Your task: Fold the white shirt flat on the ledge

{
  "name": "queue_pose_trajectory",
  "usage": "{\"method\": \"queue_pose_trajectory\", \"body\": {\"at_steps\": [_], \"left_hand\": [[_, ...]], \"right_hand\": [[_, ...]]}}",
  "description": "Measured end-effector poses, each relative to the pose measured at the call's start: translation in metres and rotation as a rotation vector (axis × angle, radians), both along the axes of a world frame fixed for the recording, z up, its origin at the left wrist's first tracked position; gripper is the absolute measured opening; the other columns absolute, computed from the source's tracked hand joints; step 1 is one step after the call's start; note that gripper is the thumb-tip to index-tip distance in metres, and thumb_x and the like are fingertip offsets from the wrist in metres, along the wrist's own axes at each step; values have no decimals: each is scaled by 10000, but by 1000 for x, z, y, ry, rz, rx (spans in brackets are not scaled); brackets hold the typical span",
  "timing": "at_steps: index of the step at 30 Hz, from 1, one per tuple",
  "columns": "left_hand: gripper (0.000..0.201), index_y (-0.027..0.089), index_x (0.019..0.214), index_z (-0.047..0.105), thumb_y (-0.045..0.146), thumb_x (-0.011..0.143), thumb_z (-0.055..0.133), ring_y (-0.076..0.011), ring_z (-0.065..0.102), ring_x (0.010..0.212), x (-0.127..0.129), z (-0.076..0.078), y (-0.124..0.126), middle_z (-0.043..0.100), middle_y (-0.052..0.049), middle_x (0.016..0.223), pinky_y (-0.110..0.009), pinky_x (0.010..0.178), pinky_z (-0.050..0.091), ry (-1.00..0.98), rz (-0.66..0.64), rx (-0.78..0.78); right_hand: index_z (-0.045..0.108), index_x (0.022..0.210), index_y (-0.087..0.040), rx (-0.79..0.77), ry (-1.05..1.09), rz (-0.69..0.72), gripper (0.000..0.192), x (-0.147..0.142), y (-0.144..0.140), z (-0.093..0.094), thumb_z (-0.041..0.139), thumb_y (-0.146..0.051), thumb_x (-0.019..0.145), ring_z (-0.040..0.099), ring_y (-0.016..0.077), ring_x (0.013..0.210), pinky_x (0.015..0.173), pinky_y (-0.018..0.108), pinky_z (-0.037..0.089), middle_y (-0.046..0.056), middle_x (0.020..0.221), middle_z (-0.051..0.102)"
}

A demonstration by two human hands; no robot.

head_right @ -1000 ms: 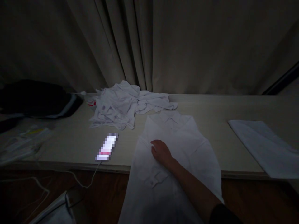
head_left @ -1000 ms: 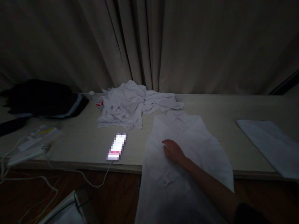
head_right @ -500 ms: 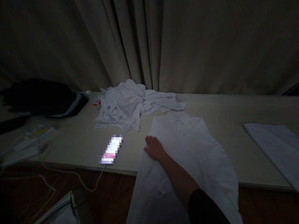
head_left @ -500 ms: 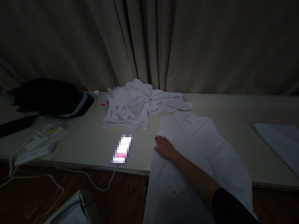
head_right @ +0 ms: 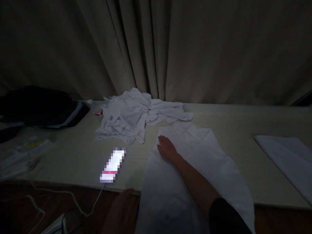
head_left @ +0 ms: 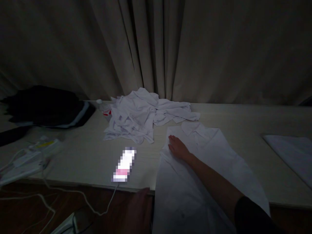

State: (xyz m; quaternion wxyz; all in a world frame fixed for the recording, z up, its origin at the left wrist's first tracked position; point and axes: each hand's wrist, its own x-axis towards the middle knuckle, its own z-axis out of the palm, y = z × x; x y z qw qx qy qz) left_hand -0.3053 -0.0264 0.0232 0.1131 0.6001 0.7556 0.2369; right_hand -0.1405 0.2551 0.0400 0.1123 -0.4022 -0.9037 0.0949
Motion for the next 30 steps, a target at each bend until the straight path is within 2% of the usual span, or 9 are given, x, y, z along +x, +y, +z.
{"method": "queue_pose_trajectory", "body": {"at_steps": [2, 5, 7, 9, 11, 14, 18, 30], "left_hand": [[382, 232, 1241, 539, 367, 898, 441, -235, 513, 1206, 5, -7, 52, 557, -105, 1309, -426, 1009, 451, 28, -109, 35], [453, 103, 1289, 494, 310, 898, 397, -284, 440, 1288, 18, -13, 122, 518, -173, 1353, -470, 1040, 413, 222, -245, 121], [488, 62, 1305, 466, 313, 892, 402, -308, 401, 1314, 26, -15, 154, 473, -197, 1388, -492, 1045, 396, 387, -256, 154], [509, 74, 1319, 453, 345, 891, 407, -314, 378, 1329, 30, -19, 173, 447, -182, 1414, -503, 1055, 375, 497, -231, 159], [531, 77, 1316, 460, 392, 894, 399, -320, 388, 1321, 30, -25, 180, 463, -174, 1404, -513, 1051, 373, 563, -217, 155], [564, 73, 1311, 468, 444, 895, 383, -323, 410, 1305, 27, -36, 177, 486, -176, 1384, -529, 1043, 368, 603, -215, 144], [583, 92, 1353, 420, 449, 894, 382, -319, 371, 1332, 27, -44, 169, 428, -171, 1429, -538, 1071, 320, 596, -191, 104], [637, 121, 1375, 403, 521, 884, 336, -336, 337, 1349, 28, -44, 166, 389, -145, 1459, -542, 1087, 292, 593, -182, 36]], "right_hand": [[327, 1397, -1, 16, -11, -12, 553, 2, 21, 0, 287, -293, 929, 304, 247, 1360, 1133, 374, 223, 184, 1466, 344], [350, 1385, -8, 35, -25, -2, 532, -4, 50, -3, 315, -242, 909, 318, 245, 1353, 1124, 381, 237, 187, 1460, 354], [367, 1379, -29, 52, -36, 14, 521, -12, 66, -8, 332, -238, 903, 318, 235, 1353, 1123, 379, 232, 173, 1461, 359], [375, 1379, -49, 66, -46, 28, 517, -21, 80, -16, 334, -273, 915, 313, 233, 1356, 1125, 386, 222, 162, 1463, 361], [378, 1381, -66, 71, -57, 39, 525, -28, 90, -24, 320, -329, 931, 312, 240, 1357, 1124, 402, 217, 152, 1459, 371], [377, 1387, -79, 64, -75, 41, 550, -33, 99, -38, 304, -390, 938, 305, 256, 1359, 1126, 427, 202, 145, 1453, 383], [336, 1409, -85, 64, -92, 25, 577, -32, 104, -50, 305, -413, 936, 265, 259, 1377, 1132, 435, 167, 144, 1482, 330], [328, 1414, -93, 95, -100, -30, 625, -34, 107, -48, 308, -481, 924, 269, 285, 1370, 1135, 475, 128, 132, 1483, 334]]}}
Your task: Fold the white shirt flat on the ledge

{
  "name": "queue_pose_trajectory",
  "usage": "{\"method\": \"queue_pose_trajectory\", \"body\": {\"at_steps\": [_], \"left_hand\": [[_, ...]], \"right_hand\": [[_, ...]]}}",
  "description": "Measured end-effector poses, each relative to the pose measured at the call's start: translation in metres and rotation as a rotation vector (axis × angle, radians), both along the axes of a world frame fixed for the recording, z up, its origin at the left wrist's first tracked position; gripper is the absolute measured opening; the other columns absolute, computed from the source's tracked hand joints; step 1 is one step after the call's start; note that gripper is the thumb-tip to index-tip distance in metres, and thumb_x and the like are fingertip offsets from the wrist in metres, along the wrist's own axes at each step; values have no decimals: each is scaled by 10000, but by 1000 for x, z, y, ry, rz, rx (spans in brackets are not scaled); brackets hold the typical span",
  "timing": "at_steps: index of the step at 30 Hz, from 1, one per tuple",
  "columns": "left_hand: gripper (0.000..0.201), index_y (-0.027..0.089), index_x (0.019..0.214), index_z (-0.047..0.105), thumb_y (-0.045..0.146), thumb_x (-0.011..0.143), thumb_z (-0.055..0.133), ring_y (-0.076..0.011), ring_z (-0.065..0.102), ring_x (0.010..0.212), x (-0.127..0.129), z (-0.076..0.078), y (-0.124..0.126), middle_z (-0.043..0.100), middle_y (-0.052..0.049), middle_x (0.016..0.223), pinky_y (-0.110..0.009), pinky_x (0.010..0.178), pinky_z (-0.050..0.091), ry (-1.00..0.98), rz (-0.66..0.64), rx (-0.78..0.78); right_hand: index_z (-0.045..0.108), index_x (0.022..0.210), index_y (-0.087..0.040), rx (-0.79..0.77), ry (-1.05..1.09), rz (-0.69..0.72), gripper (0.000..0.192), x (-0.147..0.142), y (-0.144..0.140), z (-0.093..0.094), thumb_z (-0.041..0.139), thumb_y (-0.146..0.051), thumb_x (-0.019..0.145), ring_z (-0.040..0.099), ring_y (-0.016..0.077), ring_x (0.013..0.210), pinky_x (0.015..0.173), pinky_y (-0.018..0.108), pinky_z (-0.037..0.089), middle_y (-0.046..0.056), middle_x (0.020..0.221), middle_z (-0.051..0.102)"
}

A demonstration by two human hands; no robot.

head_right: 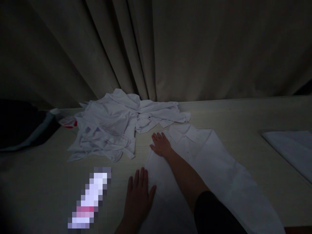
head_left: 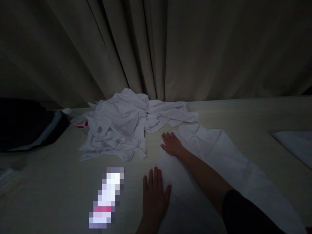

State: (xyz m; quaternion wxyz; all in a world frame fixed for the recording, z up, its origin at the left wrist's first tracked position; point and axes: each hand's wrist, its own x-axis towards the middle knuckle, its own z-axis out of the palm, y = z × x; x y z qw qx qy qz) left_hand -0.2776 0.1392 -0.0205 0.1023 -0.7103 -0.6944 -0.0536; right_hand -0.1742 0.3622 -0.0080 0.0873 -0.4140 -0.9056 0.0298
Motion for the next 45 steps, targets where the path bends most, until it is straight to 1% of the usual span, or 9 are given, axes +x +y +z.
{"method": "queue_pose_trajectory", "body": {"at_steps": [9, 13, 18, 22, 26, 29, 36, 41, 45], "left_hand": [[625, 93, 1353, 432, 485, 868, 381, -365, 351, 1333, 2, -1, 0, 421, -172, 1435, -558, 1070, 304, 26, -8, 1], [628, 100, 1352, 429, 495, 866, 394, -352, 356, 1335, -8, 7, 12, 436, -170, 1425, -540, 1050, 352, 39, -65, 46], [571, 39, 1302, 462, 430, 900, 355, -343, 367, 1330, -20, 32, 79, 467, -208, 1390, -513, 1047, 373, -42, -44, 113], [462, 90, 1283, 491, 317, 907, 351, -271, 410, 1312, -4, 54, 151, 508, -162, 1368, -433, 1078, 342, -196, -79, -1], [427, 137, 1191, 572, 286, 902, 294, -261, 556, 1154, 4, 64, 207, 614, -154, 1229, -411, 989, 400, -374, 79, -120], [469, 129, 1102, 624, 363, 896, 272, -275, 631, 1008, -6, 62, 237, 676, -168, 1093, -384, 849, 466, -447, 177, -170], [450, 147, 846, 705, 495, 791, 426, -215, 661, 815, -32, 49, 262, 732, -63, 822, -267, 692, 468, -656, 220, -315], [395, 148, 788, 699, 473, 730, 482, -170, 581, 551, -37, 48, 259, 640, -4, 551, -260, 527, 428, -737, 245, -364], [352, 151, 768, 677, 441, 720, 483, -160, 575, 558, -34, 49, 257, 645, -6, 577, -257, 545, 428, -748, 238, -332]], "right_hand": [[364, 1391, -91, 16, 88, -13, 614, -4, -2, 0, 351, -480, 916, 262, 284, 1373, 1142, 458, 131, 147, 1457, 378], [336, 1406, -98, 41, 202, -21, 592, 17, 6, 13, 310, -459, 938, 227, 252, 1392, 1143, 438, 160, 151, 1480, 334], [392, 1367, -48, 117, 315, -231, 542, 112, 40, 19, 272, -375, 952, 296, 245, 1364, 1132, 422, 223, 187, 1434, 395], [454, 1324, -50, 161, 303, -409, 492, 207, 65, 10, 316, -291, 919, 372, 257, 1318, 1108, 437, 270, 188, 1365, 478], [578, 1219, -129, 34, 291, -514, 462, 278, 78, 3, 390, -116, 797, 440, 229, 1261, 1082, 413, 308, 135, 1314, 539], [648, 1117, -171, -50, 317, -571, 457, 309, 90, 1, 391, -71, 752, 531, 199, 1151, 1008, 367, 384, 102, 1211, 611], [711, 960, -148, -246, 398, -694, 295, 329, 107, -7, 489, -298, 837, 648, 203, 824, 755, 301, 474, 134, 948, 708], [727, 909, -156, -304, 483, -701, 333, 334, 99, -7, 479, -374, 870, 661, 199, 830, 731, 274, 464, 121, 922, 721], [719, 887, -171, -272, 481, -739, 307, 329, 95, -8, 485, -368, 866, 659, 187, 827, 719, 257, 453, 95, 910, 721]]}}
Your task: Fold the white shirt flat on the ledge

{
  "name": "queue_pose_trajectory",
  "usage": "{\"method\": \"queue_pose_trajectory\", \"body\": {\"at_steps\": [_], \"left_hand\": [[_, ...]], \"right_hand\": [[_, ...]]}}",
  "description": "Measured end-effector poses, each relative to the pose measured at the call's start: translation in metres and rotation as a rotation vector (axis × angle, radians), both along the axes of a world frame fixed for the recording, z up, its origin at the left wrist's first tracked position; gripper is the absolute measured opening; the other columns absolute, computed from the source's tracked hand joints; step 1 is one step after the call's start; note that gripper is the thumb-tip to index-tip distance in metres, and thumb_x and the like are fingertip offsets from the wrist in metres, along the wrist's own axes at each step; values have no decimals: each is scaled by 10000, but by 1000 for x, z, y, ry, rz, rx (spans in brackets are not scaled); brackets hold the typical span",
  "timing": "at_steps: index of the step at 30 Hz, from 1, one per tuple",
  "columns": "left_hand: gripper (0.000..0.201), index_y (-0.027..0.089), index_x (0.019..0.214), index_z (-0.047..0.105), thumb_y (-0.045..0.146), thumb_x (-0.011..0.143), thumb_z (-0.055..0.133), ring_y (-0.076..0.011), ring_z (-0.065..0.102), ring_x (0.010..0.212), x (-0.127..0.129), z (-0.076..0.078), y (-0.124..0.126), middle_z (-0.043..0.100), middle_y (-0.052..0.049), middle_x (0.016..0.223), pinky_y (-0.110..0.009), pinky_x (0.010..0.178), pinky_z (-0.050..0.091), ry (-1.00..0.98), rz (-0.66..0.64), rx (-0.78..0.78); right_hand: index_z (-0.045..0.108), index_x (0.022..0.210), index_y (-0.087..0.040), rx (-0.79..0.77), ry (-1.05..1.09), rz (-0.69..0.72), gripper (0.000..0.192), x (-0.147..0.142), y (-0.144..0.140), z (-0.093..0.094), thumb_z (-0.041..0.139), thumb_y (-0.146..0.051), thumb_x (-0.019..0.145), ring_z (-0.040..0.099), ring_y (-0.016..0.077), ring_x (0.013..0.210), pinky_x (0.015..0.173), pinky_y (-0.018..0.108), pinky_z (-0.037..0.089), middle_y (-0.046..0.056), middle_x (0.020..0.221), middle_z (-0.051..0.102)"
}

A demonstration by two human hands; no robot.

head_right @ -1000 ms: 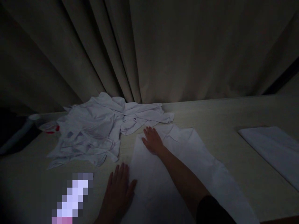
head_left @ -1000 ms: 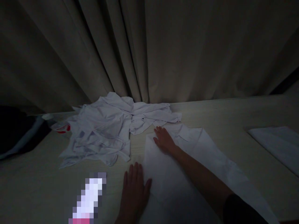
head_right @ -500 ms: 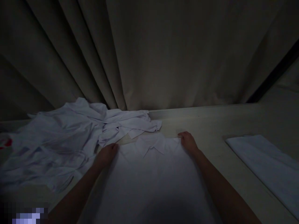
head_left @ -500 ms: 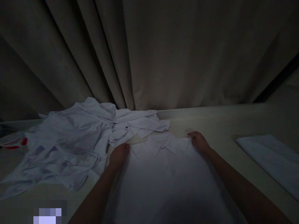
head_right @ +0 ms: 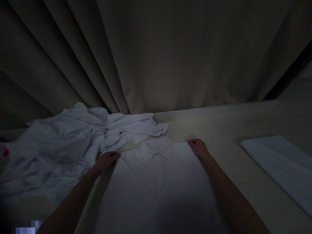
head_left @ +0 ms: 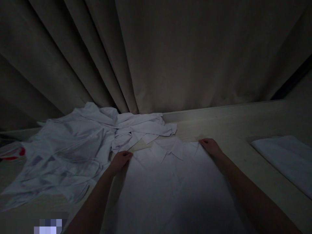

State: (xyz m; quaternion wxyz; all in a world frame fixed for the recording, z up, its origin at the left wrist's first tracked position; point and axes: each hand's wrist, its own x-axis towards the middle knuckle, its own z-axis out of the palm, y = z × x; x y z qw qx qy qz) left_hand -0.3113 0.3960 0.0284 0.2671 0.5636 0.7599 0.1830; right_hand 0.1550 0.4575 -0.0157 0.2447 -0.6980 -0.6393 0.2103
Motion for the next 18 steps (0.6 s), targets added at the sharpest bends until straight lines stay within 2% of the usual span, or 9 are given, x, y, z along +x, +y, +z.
{"method": "queue_pose_trajectory", "body": {"at_steps": [3, 9, 18], "left_hand": [[375, 154, 789, 668, 455, 746, 448, -184, 618, 641, 2, -1, 1, 681, -34, 658, -266, 595, 444, 39, 16, 17], [363, 157, 855, 636, 418, 798, 390, -267, 639, 933, 5, -6, 3, 699, -139, 963, -329, 760, 453, 237, 100, 12], [356, 174, 930, 592, 376, 847, 311, -311, 645, 915, 21, -8, -1, 685, -159, 977, -394, 722, 469, 449, 153, -17]], "right_hand": [[702, 835, -183, 9, -70, -52, 302, -8, -1, 0, 480, -385, 866, 648, 189, 797, 690, 263, 440, 88, 860, 713], [675, 851, -186, -9, -239, -154, 374, -19, -4, 1, 404, -441, 893, 638, 215, 771, 645, 304, 431, 115, 842, 698], [658, 896, -183, -15, -391, -205, 367, -26, -3, -1, 381, -423, 905, 648, 240, 814, 666, 350, 453, 138, 909, 687]]}}
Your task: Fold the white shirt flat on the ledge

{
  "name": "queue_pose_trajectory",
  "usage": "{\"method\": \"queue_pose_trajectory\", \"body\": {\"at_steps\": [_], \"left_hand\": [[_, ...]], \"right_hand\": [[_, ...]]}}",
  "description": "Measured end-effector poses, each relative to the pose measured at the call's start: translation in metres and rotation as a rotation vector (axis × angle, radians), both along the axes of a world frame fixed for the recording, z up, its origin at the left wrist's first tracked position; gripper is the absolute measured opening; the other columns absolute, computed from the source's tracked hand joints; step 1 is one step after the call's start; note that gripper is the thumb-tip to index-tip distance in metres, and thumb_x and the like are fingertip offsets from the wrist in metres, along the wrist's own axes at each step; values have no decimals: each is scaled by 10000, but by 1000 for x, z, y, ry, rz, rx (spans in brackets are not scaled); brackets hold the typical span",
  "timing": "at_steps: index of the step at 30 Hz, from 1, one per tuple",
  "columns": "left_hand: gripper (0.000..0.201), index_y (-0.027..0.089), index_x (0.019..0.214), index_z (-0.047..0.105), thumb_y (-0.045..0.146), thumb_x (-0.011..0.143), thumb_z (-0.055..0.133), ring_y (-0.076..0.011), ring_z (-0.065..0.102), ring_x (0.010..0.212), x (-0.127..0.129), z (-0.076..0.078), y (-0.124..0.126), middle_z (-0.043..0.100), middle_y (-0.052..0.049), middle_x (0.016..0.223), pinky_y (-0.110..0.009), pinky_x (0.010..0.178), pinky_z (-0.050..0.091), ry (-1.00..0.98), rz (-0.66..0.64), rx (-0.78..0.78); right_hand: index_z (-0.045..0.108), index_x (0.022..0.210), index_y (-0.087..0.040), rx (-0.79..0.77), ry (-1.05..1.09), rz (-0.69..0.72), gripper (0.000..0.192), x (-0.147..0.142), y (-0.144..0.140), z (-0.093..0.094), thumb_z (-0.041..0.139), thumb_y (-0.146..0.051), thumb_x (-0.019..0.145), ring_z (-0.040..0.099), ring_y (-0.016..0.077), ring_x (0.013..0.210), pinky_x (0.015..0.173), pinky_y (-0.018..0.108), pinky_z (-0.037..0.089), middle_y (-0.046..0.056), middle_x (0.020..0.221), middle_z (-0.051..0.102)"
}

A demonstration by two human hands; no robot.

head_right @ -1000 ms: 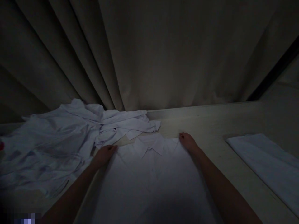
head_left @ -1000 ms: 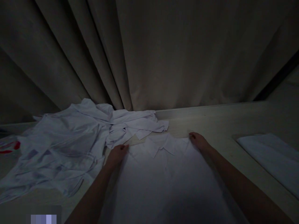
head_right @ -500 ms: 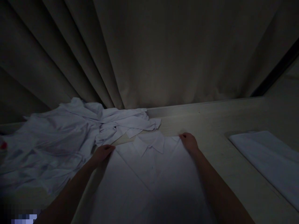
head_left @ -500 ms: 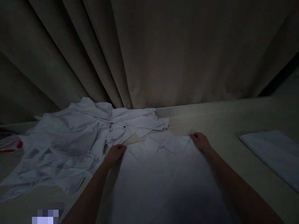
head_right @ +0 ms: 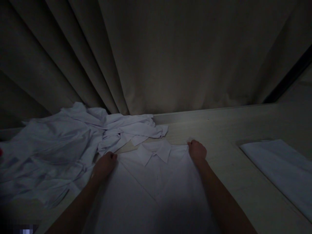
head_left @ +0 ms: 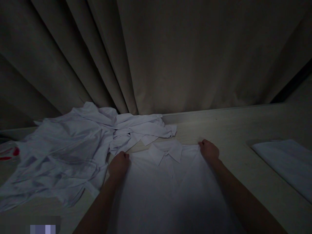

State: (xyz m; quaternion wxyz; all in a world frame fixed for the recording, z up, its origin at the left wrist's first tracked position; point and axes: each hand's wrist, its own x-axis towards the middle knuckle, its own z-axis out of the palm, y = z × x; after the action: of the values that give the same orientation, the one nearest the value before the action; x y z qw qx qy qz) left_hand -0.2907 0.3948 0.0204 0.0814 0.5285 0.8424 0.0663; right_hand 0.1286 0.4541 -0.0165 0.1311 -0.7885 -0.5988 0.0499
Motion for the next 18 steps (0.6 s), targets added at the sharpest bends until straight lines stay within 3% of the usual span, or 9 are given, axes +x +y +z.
{"method": "queue_pose_trajectory", "body": {"at_steps": [4, 6, 10, 13, 18], "left_hand": [[379, 151, 939, 596, 344, 865, 278, -319, 645, 877, 4, 1, 0, 676, -176, 952, -418, 702, 476, 79, -46, 32], [413, 132, 1035, 580, 336, 884, 254, -299, 624, 954, 6, 6, -2, 657, -181, 1031, -413, 781, 474, 105, -102, 77], [493, 82, 1268, 462, 333, 914, 228, -254, 483, 1213, 13, 9, -19, 538, -177, 1297, -378, 1023, 365, 203, -301, 221], [521, 63, 1292, 462, 347, 925, 225, -260, 446, 1266, 25, -5, -35, 505, -180, 1354, -385, 1069, 335, 265, -468, 260], [594, 44, 1333, 425, 439, 912, 287, -306, 364, 1339, 33, -38, -44, 418, -218, 1423, -454, 1086, 326, 281, -520, 243]], "right_hand": [[653, 910, -167, 14, -21, 19, 365, -2, 0, 6, 374, -402, 912, 641, 261, 828, 675, 370, 462, 151, 901, 679], [647, 953, -156, 63, -26, 42, 376, -4, -4, 11, 363, -400, 919, 628, 262, 887, 729, 375, 467, 157, 937, 670], [603, 1128, -131, 294, -25, 308, 436, -10, -22, 14, 293, -378, 945, 550, 237, 1085, 959, 371, 407, 152, 1129, 628], [562, 1223, -105, 277, -60, 500, 488, -20, -35, 6, 275, -390, 950, 480, 242, 1204, 1046, 383, 350, 157, 1272, 564], [526, 1276, -76, 172, -146, 544, 525, -32, -41, -12, 291, -414, 950, 392, 267, 1304, 1090, 413, 299, 182, 1393, 453]]}}
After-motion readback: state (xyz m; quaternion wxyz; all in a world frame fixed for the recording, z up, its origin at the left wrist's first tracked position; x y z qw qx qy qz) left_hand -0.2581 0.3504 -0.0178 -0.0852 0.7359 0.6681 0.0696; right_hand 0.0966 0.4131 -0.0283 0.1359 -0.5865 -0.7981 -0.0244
